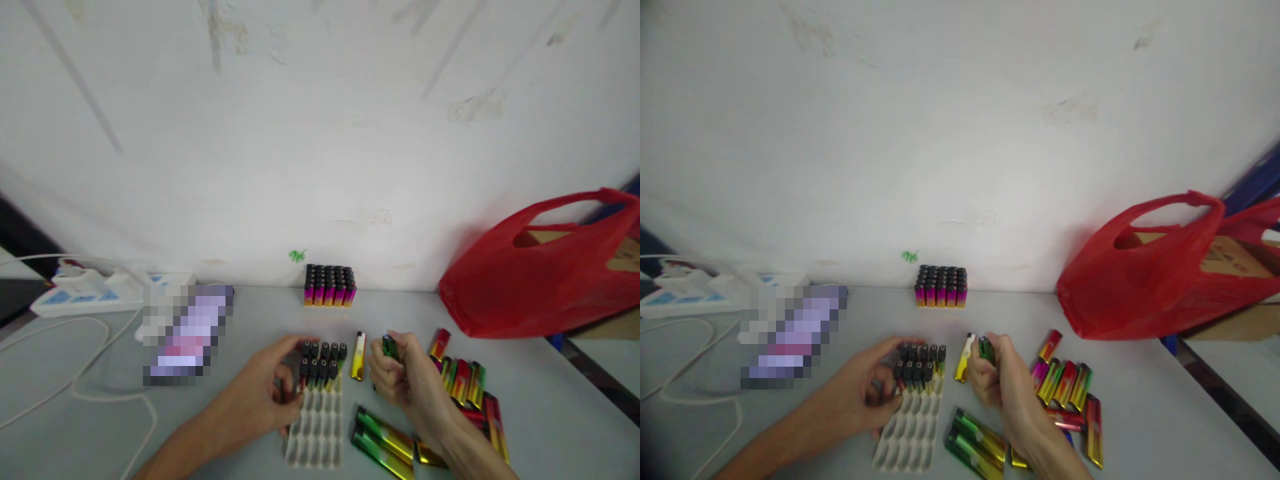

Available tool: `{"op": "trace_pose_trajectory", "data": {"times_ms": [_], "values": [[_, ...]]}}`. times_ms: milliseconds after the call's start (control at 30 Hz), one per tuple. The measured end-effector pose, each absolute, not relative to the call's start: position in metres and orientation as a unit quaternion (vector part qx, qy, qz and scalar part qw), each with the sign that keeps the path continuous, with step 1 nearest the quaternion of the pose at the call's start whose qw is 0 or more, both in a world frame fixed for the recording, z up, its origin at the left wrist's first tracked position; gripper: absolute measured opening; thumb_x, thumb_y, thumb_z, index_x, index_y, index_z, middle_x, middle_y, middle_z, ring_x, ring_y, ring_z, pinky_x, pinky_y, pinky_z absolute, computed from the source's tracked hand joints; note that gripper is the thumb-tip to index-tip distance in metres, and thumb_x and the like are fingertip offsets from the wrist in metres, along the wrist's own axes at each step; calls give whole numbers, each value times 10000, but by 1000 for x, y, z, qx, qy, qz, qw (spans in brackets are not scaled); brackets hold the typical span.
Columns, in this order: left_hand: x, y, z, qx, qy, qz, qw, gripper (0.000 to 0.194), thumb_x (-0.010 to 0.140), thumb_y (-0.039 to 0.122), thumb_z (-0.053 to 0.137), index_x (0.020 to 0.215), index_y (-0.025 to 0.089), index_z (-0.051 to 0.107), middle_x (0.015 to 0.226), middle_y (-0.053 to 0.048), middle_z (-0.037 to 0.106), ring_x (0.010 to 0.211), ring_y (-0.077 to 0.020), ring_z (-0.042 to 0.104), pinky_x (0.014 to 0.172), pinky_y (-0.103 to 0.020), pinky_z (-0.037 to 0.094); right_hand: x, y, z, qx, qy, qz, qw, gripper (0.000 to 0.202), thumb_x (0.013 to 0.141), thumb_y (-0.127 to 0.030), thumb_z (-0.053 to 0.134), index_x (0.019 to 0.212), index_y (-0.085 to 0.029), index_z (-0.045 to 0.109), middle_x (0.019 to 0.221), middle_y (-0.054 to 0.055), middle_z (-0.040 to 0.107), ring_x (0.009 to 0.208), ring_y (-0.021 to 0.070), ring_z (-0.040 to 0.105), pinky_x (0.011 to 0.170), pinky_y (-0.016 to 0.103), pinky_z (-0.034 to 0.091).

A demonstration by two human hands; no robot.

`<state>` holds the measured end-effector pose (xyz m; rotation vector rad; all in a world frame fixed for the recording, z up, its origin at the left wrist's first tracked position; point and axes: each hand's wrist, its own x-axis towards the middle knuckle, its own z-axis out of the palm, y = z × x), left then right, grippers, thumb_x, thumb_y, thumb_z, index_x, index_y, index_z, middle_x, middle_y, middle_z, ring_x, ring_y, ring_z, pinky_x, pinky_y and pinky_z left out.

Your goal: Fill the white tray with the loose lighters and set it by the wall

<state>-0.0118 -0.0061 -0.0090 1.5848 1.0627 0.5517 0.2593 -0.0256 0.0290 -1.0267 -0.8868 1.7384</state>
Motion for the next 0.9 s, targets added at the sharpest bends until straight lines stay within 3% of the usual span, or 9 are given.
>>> {"op": "trace_pose_trajectory", "data": {"times_ms": [200, 333, 567, 900], "values": [[-11, -5, -5, 677, 449, 230, 535, 754, 840, 155, 743, 1547, 233, 495, 683, 120, 525, 532, -104, 580, 488, -153, 498, 256, -25, 29, -413, -360, 709, 445, 577, 934, -692, 613, 670, -251, 351, 616, -105, 169, 551, 109, 70, 480, 274, 69], [-11, -5, -5, 671, 448, 228, 546, 751, 848, 185, 733, 1554, 231, 482, 698, 112, 541, 526, -123, 623, 477, -173, 533, 257, -24, 30, -409, -343, 733, 422, 637, 882, -768, 673, 672, -243, 379, 622, -106, 178, 563, 109, 51, 475, 263, 54], [-12, -6, -4, 661, 449, 224, 558, 754, 863, 231, 749, 1565, 232, 474, 768, 76, 597, 552, -147, 672, 511, -227, 614, 254, -27, 36, -411, -383, 704, 435, 580, 962, -742, 587, 693, -240, 477, 585, -74, 321, 539, 123, 232, 531, 265, 258], [-12, -5, 1, 668, 453, 210, 551, 752, 889, 288, 780, 1570, 222, 468, 752, 76, 637, 574, -172, 721, 523, -225, 579, 254, -27, 31, -435, -382, 705, 410, 569, 958, -739, 569, 708, -242, 451, 604, -91, 246, 544, 121, 145, 502, 288, 141]]}}
